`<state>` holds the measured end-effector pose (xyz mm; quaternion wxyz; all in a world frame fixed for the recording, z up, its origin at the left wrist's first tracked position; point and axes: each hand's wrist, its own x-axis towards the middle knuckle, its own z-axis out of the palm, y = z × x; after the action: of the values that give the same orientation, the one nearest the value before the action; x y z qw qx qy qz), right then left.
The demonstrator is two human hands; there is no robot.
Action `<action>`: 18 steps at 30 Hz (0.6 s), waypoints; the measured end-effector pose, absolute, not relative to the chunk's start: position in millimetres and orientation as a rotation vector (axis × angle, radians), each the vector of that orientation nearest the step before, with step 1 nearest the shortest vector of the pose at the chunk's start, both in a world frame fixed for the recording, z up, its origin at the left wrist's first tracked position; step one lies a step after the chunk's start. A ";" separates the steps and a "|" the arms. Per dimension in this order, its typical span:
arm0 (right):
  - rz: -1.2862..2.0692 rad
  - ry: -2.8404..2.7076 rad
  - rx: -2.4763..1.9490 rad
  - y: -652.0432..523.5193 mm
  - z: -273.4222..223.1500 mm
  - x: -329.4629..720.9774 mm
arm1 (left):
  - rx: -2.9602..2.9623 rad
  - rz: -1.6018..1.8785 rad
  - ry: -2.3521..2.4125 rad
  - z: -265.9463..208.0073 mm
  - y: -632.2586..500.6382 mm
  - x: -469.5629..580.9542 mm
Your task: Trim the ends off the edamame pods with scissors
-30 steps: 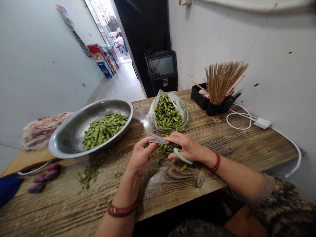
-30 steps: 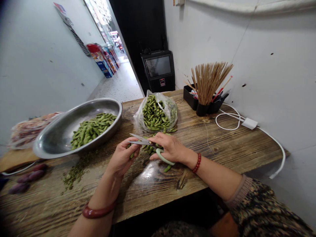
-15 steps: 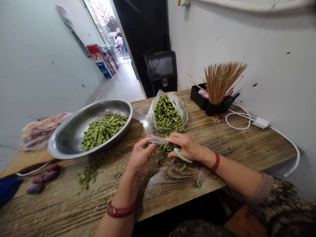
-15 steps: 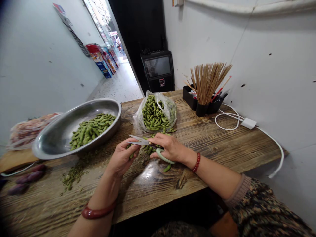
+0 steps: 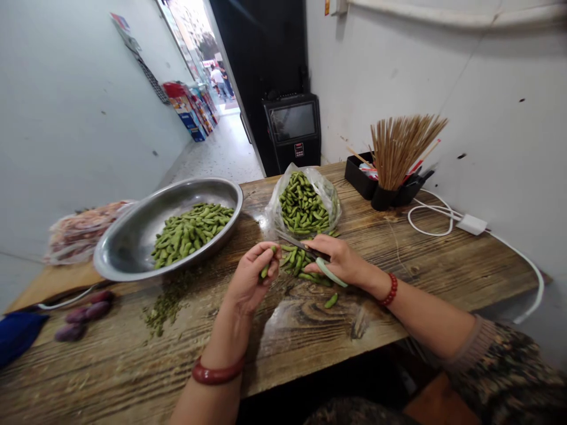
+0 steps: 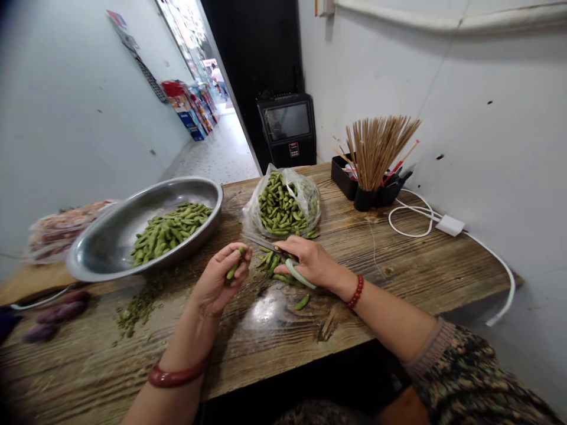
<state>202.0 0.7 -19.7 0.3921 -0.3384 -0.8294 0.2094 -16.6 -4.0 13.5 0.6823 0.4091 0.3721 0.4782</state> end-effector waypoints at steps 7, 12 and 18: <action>0.507 -2.071 -0.861 3.3 -26.9 202.4 | 0.869 1.130 0.846 7.9 -0.5 -18.4; 0.489 -2.024 -0.873 3.3 -27.7 203.9 | 0.880 1.246 0.908 24.4 -0.9 -21.7; 0.497 -2.023 -0.877 1.9 -28.9 202.9 | 1.198 1.477 1.171 73.3 33.4 -51.0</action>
<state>202.9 1.9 -28.9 0.4263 -0.3511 -0.8096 0.1988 -51.0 33.4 73.3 0.4386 0.4820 0.4713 0.5943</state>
